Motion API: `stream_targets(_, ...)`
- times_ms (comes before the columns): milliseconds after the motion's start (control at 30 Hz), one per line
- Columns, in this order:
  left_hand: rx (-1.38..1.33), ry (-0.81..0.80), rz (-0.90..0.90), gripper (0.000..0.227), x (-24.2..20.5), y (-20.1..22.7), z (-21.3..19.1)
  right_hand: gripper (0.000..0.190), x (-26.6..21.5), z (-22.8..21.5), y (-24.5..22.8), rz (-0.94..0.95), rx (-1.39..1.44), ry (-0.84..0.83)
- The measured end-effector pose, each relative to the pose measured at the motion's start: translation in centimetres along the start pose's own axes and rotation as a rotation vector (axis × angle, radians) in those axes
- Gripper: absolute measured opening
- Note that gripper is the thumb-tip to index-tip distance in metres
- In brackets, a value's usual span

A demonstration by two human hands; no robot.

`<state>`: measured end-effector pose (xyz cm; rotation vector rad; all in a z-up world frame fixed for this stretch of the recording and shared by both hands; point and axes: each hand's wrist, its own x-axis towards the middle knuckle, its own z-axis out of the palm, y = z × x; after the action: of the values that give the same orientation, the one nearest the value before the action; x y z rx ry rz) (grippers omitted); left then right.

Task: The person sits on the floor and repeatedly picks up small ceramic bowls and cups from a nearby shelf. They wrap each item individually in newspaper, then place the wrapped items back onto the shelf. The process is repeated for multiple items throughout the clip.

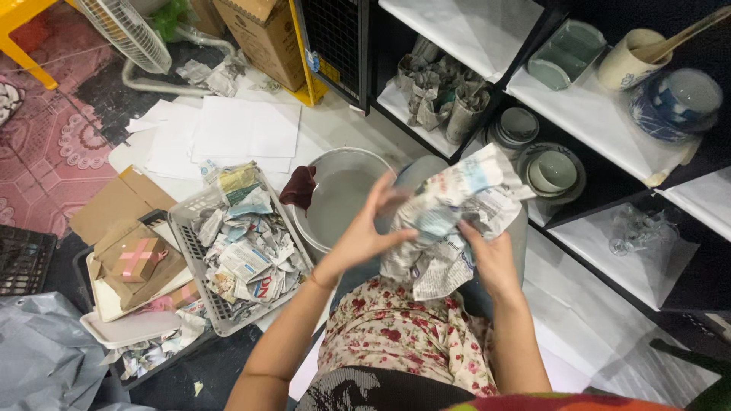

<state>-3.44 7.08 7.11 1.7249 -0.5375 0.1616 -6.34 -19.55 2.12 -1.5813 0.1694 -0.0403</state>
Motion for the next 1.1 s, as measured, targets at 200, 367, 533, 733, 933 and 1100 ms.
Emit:
stream_targets(200,-0.466,-0.190,-0.548,0.082,1.4,-0.4,-0.9,0.031,0.8,-3.0,-0.2,0.012,0.066,-0.127)
stream_targets(367,-0.424,-0.480,-0.056,0.069,0.5,-2.5,-1.6,0.030,0.4,-4.5,0.7,0.112,0.175,-0.149)
stream_targets(533,-0.601,-0.644,-0.009,0.043,0.6,-4.0,-2.5,0.029,0.0,-4.4,0.5,0.099,0.136,-0.195)
stream_targets(733,-0.205,-0.670,-0.088,0.077,1.5,-3.3,-1.6,0.032,-0.8,-4.7,-0.2,0.092,-0.014,-0.306)
stream_targets(933,-0.434,-0.571,-0.148,0.077,-0.4,-3.8,-0.8,0.035,-0.1,-7.0,3.1,0.014,-0.084,-0.338)
stream_targets(1100,-0.403,-0.607,-0.086,0.046,-2.1,-8.1,-0.7,0.033,0.6,-8.2,6.3,0.033,-0.068,-0.213)
